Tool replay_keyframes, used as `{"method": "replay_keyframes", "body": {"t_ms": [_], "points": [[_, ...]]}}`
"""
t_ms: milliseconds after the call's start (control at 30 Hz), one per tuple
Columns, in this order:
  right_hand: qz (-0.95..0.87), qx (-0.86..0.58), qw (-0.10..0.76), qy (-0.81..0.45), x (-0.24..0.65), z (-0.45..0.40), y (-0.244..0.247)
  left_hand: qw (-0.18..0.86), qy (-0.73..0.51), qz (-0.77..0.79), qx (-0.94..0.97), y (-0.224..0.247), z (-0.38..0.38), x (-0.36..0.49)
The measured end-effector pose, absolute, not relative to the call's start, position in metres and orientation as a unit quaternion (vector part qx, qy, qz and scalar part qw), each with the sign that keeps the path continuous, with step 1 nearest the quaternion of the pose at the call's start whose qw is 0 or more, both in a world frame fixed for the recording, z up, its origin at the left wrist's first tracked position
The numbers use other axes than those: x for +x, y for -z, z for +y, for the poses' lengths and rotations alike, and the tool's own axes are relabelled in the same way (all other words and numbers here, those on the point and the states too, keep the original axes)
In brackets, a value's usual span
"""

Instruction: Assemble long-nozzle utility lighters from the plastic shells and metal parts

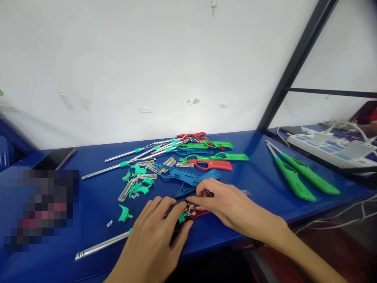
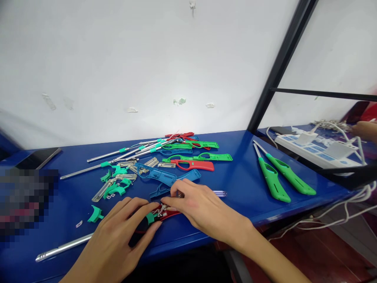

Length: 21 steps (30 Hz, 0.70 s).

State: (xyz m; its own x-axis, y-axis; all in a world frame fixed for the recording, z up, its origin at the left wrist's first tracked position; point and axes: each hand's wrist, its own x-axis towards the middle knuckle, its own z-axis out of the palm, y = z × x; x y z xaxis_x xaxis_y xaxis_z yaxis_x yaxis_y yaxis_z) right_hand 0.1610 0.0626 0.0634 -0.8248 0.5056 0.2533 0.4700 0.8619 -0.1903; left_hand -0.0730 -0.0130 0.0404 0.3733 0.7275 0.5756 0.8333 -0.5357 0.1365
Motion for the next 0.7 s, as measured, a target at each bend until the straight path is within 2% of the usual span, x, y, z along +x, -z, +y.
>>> {"method": "replay_keyframes", "body": {"t_ms": [200,433,700], "points": [[-0.955,-0.246,0.153,-0.063,0.159,0.062,-0.069,0.086,0.301,-0.472,-0.824,-0.039,-0.013,-0.073],[-0.941,-0.213,0.242,-0.107,0.161,0.064,-0.065,0.075,0.294,-0.473,-0.827,-0.039,-0.013,-0.074],[-0.941,-0.239,0.219,-0.096,0.163,0.057,-0.058,0.064,0.296,-0.47,-0.829,-0.039,-0.012,-0.075]]}}
